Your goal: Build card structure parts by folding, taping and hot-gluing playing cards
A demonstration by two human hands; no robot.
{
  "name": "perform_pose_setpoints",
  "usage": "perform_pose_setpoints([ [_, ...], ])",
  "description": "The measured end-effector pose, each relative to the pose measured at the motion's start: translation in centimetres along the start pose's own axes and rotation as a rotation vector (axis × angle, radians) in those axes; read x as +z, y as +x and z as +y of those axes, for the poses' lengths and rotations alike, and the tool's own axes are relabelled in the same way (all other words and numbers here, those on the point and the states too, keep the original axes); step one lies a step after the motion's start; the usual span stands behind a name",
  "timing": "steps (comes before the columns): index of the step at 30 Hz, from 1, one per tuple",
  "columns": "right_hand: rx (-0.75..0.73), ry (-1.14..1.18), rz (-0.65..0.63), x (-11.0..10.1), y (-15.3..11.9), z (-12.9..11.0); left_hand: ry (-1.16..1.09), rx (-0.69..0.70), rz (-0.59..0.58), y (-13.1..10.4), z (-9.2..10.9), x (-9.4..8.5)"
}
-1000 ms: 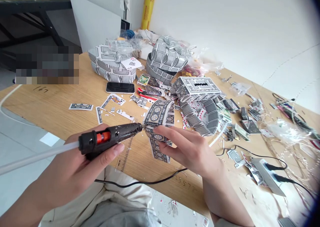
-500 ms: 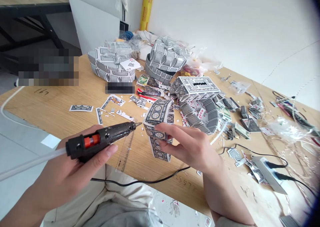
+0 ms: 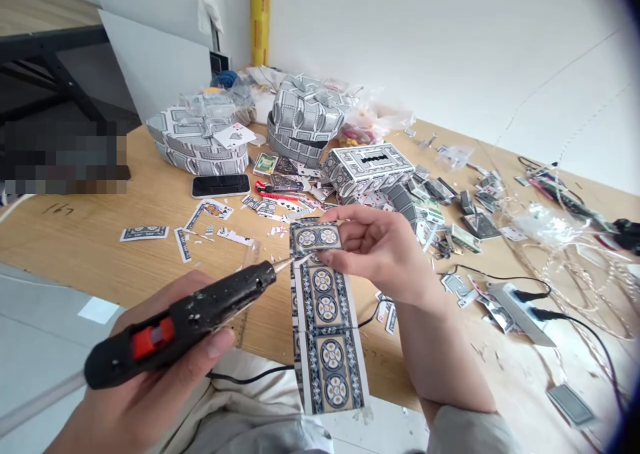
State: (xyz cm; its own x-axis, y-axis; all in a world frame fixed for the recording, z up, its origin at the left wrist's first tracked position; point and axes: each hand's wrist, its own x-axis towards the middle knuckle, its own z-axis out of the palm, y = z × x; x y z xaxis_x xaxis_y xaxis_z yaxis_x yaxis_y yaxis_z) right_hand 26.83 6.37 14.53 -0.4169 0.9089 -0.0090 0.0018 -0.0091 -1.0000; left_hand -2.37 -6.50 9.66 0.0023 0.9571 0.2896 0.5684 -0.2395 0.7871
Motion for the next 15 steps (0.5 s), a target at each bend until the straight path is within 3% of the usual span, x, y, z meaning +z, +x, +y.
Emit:
perform_pose_setpoints([
  [2, 0.069, 0.031, -0.019, -0.2, 0.6, 0.5, -0.023, 0.022, -0.091, 0.4, 1.1, 0.4],
  [5, 0.113, 0.049, -0.027, -0.2, 1.1, 1.0, -0.013, 0.048, -0.138, 1.0, 2.4, 1.1],
  [15, 0.112, -0.03, -0.063, 0.2, 0.9, 1.1, 0.06, 0.183, -0.093, 1.5, 2.7, 2.8],
])
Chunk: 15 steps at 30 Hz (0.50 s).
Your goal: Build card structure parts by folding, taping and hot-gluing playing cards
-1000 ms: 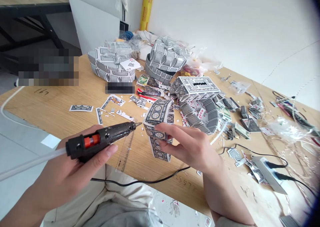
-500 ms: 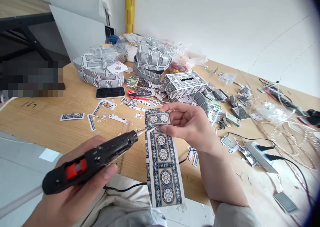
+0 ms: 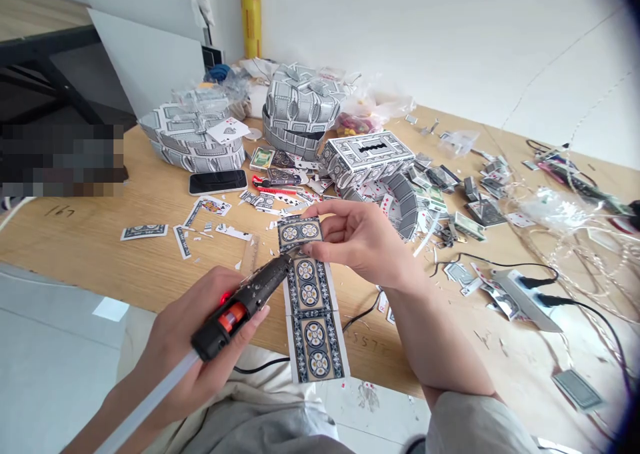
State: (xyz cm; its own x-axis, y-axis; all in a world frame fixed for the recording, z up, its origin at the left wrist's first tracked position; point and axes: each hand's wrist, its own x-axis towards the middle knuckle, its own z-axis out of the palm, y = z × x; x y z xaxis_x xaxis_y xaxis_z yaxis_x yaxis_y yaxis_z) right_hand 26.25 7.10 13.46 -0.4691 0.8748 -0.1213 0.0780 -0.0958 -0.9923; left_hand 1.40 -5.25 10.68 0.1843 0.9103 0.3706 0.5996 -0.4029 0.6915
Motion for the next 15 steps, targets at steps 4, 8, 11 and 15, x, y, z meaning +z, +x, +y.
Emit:
perform_pose_setpoints([
  [4, -0.016, -0.021, -0.005, 0.01, -0.04, 0.07, -0.002, -0.008, -0.003, -0.02, 0.09, 0.3],
  [8, 0.008, -0.016, -0.005, 0.1, -0.05, 0.01, 0.009, -0.111, 0.017, -0.2, 0.62, 0.54],
  [11, 0.003, -0.026, -0.003, 0.17, -0.01, 0.04, 0.021, -0.143, 0.025, -0.35, 0.81, 0.66],
  [15, -0.024, -0.044, 0.001, 0.22, 0.05, 0.22, 0.017, -0.145, 0.03, -0.41, 0.71, 0.7],
])
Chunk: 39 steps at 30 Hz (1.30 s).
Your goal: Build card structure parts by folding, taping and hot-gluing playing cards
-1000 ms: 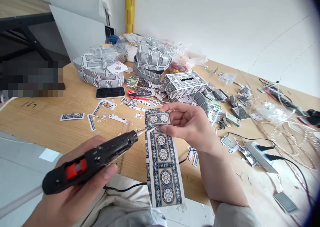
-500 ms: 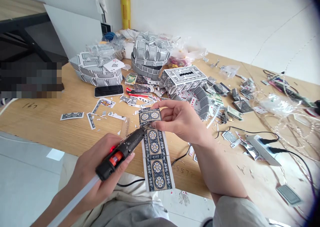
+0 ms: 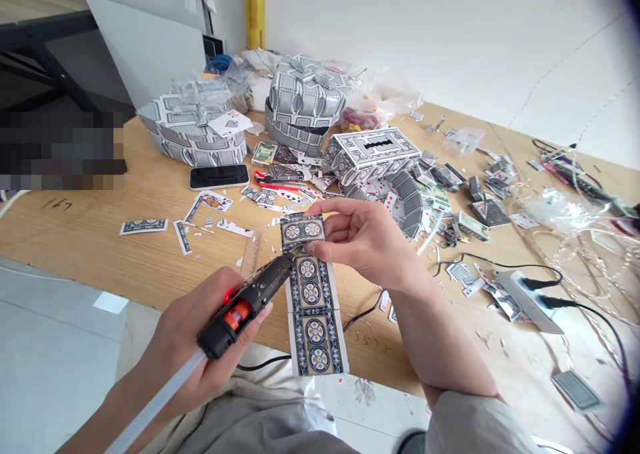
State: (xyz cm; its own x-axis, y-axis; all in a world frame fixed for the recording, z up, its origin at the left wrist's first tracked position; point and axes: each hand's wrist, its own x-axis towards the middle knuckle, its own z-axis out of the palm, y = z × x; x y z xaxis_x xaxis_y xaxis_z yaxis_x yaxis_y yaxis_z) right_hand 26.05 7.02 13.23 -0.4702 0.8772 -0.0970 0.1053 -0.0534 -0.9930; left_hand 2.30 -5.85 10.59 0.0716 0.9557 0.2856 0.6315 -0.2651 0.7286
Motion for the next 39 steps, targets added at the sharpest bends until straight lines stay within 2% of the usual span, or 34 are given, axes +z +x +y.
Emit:
perform_pose_setpoints([
  [11, -0.042, -0.062, 0.031, -0.13, 0.03, 0.02, 0.028, -0.002, -0.025, 0.02, -0.04, -0.35],
  [20, 0.01, -0.012, 0.099, 0.05, -0.11, -0.18, 0.084, 0.01, -0.028, -0.38, -0.55, -0.74],
  [27, 0.015, -0.022, 0.086, 0.25, -0.17, -0.1, 0.08, 0.036, -0.029, -0.41, -0.72, -0.74],
  [32, 0.006, -0.019, 0.049, 0.53, -0.28, 0.18, 0.079, 0.076, -0.074, -0.04, -0.68, -0.58],
  [39, -0.006, -0.034, 0.066, 0.43, -0.31, -0.16, 0.077, 0.09, -0.076, 0.0, -0.9, -0.85],
])
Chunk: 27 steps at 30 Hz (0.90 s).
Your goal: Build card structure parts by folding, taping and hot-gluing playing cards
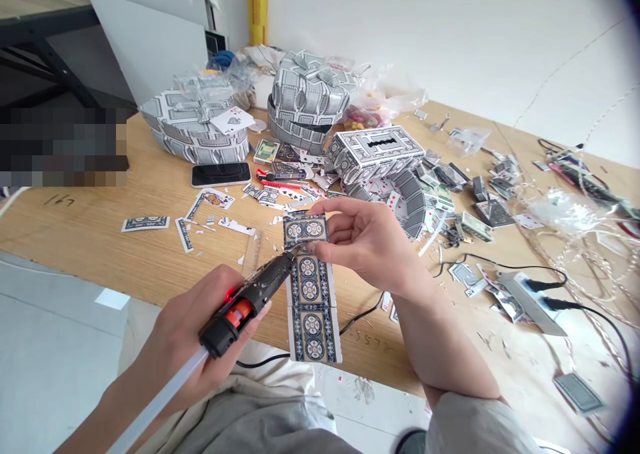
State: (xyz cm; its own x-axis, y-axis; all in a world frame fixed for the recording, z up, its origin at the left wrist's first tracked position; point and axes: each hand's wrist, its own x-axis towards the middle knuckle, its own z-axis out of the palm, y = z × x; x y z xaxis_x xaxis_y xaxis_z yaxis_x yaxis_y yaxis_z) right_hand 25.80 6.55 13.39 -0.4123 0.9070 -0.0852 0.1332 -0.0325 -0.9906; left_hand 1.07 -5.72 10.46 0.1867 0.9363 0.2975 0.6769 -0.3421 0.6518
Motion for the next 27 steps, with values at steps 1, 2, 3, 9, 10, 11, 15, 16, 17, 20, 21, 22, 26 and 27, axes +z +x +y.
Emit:
perform_pose_setpoints([
  [1, 0.003, -0.004, 0.008, 0.0, 0.0, -0.1, 0.006, -0.004, 0.007, -0.1, 0.0, -0.1],
  [2, 0.007, -0.007, 0.017, 0.0, 0.0, -0.2, 0.013, -0.01, 0.015, -0.2, -0.1, -0.1],
  [3, 0.01, -0.011, 0.024, 0.0, 0.0, -0.2, 0.017, -0.015, 0.021, -0.2, -0.1, -0.2],
  [9, 0.021, -0.003, -0.002, 0.2, -0.1, -0.1, -0.004, 0.029, 0.033, -0.1, -0.1, 0.1],
  [10, 0.021, 0.002, -0.006, 0.3, -0.1, -0.1, -0.007, 0.043, 0.033, 0.0, -0.2, 0.2],
  [11, 0.021, 0.004, -0.006, 0.3, -0.1, -0.1, -0.011, 0.056, 0.033, 0.1, -0.3, 0.2],
  [15, 0.015, -0.004, 0.025, 0.1, -0.1, -0.1, -0.018, 0.092, 0.046, -0.1, -0.9, 0.0],
  [16, 0.012, -0.005, 0.032, 0.0, -0.1, -0.1, -0.014, 0.089, 0.051, -0.2, -1.0, -0.1],
  [17, 0.01, -0.004, 0.035, -0.1, 0.0, -0.1, -0.009, 0.074, 0.054, -0.3, -1.0, -0.1],
  [20, 0.018, 0.0, 0.037, -0.3, 0.1, 0.0, 0.001, 0.005, 0.056, -0.6, -0.8, -0.3],
  [21, 0.021, 0.001, 0.039, -0.4, 0.1, 0.0, 0.003, -0.013, 0.05, -0.7, -0.7, -0.3],
  [22, 0.022, 0.0, 0.041, -0.4, 0.1, 0.0, 0.004, -0.025, 0.045, -0.7, -0.6, -0.3],
  [26, 0.011, -0.005, 0.037, -0.1, 0.0, -0.2, 0.004, -0.021, 0.038, -0.5, -0.2, -0.2],
  [27, 0.009, -0.005, 0.03, -0.1, 0.0, -0.2, -0.001, -0.019, 0.039, -0.5, -0.1, -0.1],
])
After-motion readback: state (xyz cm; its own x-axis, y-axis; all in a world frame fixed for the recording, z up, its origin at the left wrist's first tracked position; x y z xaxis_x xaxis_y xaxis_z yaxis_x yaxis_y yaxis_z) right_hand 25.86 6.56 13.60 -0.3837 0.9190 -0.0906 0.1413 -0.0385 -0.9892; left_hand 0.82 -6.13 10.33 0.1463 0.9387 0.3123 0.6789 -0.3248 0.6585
